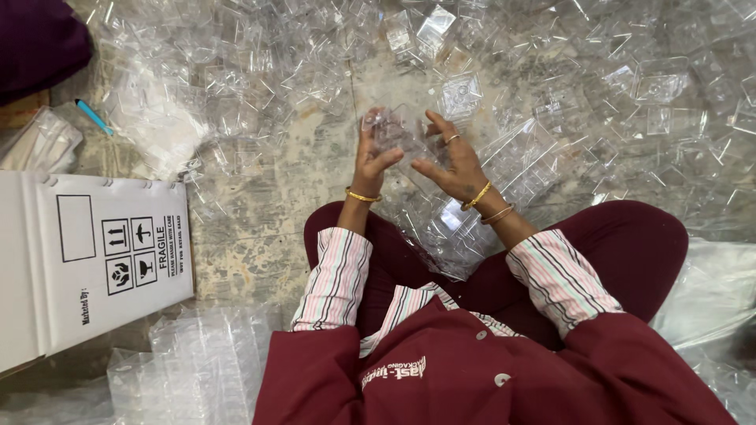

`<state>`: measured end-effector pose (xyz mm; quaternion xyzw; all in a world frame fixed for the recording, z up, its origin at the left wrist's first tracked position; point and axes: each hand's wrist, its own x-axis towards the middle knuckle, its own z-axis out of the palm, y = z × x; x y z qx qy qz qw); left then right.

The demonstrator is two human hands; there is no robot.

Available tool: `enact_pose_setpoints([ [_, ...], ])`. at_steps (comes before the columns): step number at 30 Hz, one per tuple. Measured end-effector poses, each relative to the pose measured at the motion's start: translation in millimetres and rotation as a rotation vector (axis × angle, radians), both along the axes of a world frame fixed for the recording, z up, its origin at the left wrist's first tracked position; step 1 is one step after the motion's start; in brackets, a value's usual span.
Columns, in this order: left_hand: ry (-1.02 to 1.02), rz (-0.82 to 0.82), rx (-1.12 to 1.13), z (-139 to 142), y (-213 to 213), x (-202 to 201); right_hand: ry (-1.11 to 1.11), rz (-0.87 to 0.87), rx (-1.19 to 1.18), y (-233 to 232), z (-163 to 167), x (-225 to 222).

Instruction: The person sits on the floor of a packaging facility and handles clear plastic boxes, opening and nesting them one by one and stacking the assembled boxes beside them, occasionally placing stacked boxes into a cardboard carton.

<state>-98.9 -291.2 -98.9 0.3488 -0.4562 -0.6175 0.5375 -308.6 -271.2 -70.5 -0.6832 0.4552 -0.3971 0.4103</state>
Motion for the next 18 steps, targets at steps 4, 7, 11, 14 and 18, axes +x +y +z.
enact_pose_setpoints([
  [4, 0.247, -0.131, 0.107, 3, 13, -13, 0.071, -0.084, -0.211, 5, 6, -3],
  [7, 0.414, -0.262, 0.252, -9, 21, -18, 0.059, -0.153, -0.390, 6, 3, -4],
  [11, 0.421, -0.296, 0.266, -30, 17, -19, -0.069, -0.172, -0.427, 5, -10, -8],
  [14, -0.103, -0.170, -0.054, -30, -10, -17, -0.141, -0.322, -0.372, 0, -21, -11],
  [18, -1.076, 0.068, -0.708, -1, -57, -25, -0.167, -0.472, -0.266, -19, -32, -14],
])
